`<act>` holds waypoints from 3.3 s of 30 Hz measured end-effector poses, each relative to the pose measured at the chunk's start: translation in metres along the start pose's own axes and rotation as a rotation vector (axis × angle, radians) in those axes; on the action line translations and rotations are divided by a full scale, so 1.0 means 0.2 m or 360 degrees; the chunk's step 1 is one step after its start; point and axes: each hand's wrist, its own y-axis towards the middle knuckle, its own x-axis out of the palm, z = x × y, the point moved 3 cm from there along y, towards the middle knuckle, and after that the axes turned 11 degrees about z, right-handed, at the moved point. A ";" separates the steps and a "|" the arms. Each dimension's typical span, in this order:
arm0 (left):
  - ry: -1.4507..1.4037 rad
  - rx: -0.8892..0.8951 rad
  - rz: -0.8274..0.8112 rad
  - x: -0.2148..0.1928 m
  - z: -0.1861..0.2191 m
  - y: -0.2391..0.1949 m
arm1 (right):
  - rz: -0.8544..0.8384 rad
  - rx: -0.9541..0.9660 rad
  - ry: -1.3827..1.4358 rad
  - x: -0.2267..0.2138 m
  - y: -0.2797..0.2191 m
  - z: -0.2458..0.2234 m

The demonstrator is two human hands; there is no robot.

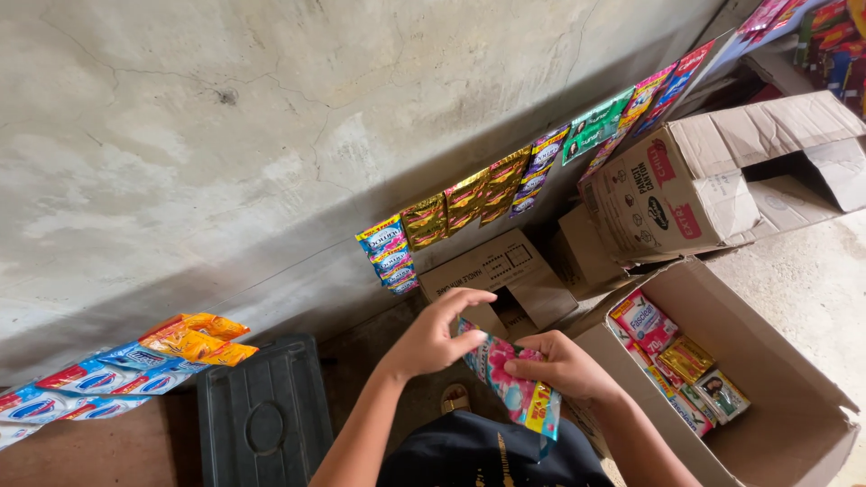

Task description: The person takes small product sachets, including hair conditioner packets, detergent sachets, and soap packets, one at a time from a display strip on the wall and places them into an open cardboard box on the floor. They occasionally turn a sachet over in their hands before adding it to the box.

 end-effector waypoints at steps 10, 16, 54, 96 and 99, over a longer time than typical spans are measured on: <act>-0.0107 -0.0719 -0.0259 0.10 -0.34 -0.25 | 0.0025 0.0144 0.0777 0.08 -0.04 -0.12; -0.0157 -0.0074 0.0380 0.25 -0.51 -0.22 | -0.0096 0.0052 0.0949 0.12 -0.07 -0.17; -0.2157 -0.0664 -0.0070 0.23 -0.13 -0.21 | 0.0571 -0.0052 0.0538 -0.06 0.08 0.22; -0.1582 -0.1342 0.0074 0.58 -0.43 -0.14 | 0.0617 -0.0199 0.0457 -0.17 -0.15 0.00; -0.1762 -0.1481 0.0049 0.62 -0.37 -0.16 | 0.0626 -0.0193 0.0523 -0.15 -0.15 -0.03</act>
